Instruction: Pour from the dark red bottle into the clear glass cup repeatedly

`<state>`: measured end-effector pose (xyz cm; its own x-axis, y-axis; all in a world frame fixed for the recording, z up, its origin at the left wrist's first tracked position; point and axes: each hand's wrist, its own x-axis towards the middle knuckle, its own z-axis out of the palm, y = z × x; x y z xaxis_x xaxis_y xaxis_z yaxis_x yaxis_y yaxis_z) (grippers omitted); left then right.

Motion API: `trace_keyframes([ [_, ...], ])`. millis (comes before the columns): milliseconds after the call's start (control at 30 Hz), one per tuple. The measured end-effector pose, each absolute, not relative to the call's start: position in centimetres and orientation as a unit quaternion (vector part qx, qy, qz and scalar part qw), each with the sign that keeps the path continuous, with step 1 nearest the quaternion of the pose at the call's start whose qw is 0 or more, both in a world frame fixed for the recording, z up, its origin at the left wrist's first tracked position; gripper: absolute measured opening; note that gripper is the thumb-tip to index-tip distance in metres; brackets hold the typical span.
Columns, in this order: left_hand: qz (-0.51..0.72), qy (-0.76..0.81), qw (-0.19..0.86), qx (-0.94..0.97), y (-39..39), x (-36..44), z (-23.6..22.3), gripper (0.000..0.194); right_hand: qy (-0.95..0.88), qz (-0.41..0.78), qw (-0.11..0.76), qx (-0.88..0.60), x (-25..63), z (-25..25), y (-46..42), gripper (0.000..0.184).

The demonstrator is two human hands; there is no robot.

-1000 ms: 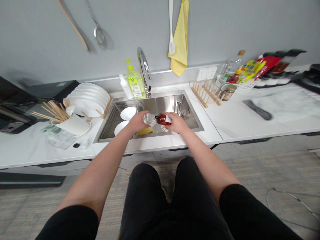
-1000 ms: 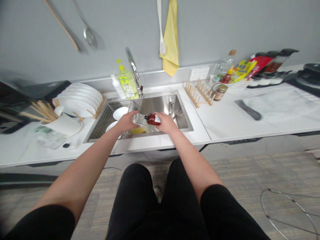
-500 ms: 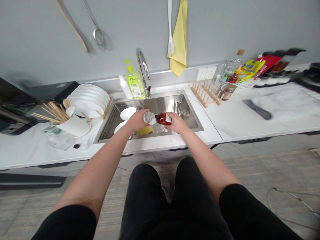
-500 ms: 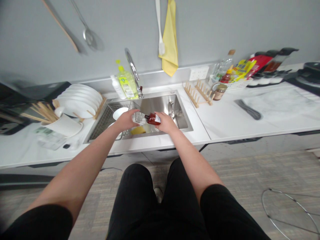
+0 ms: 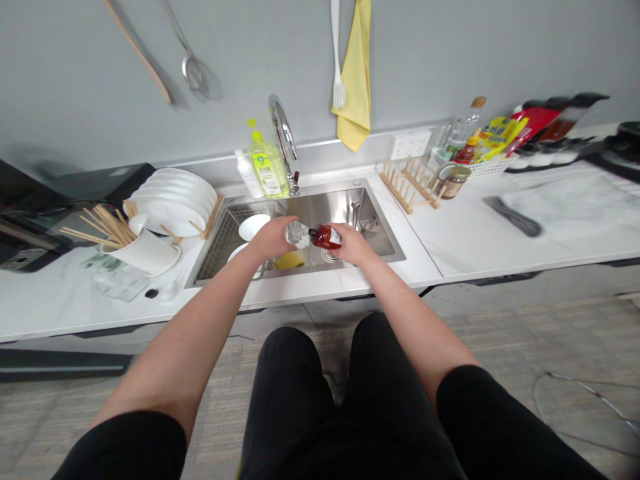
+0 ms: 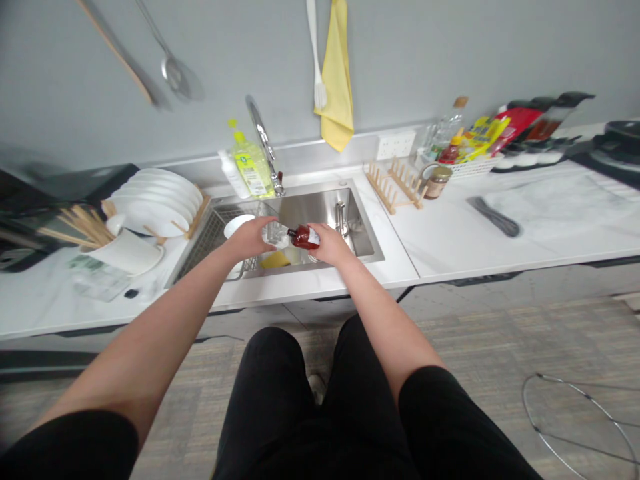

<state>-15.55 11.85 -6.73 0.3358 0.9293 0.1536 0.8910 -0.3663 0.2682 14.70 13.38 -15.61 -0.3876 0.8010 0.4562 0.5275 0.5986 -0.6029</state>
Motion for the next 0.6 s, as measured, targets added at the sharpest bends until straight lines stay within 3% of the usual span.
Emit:
trace_keyframes([
  [600, 0.108, 0.545, 0.053, 0.830, 12.67, -15.71, -5.92, 0.103, -0.804, 0.191, 0.375, -0.419, 14.72, -15.71, 13.37, 0.090],
])
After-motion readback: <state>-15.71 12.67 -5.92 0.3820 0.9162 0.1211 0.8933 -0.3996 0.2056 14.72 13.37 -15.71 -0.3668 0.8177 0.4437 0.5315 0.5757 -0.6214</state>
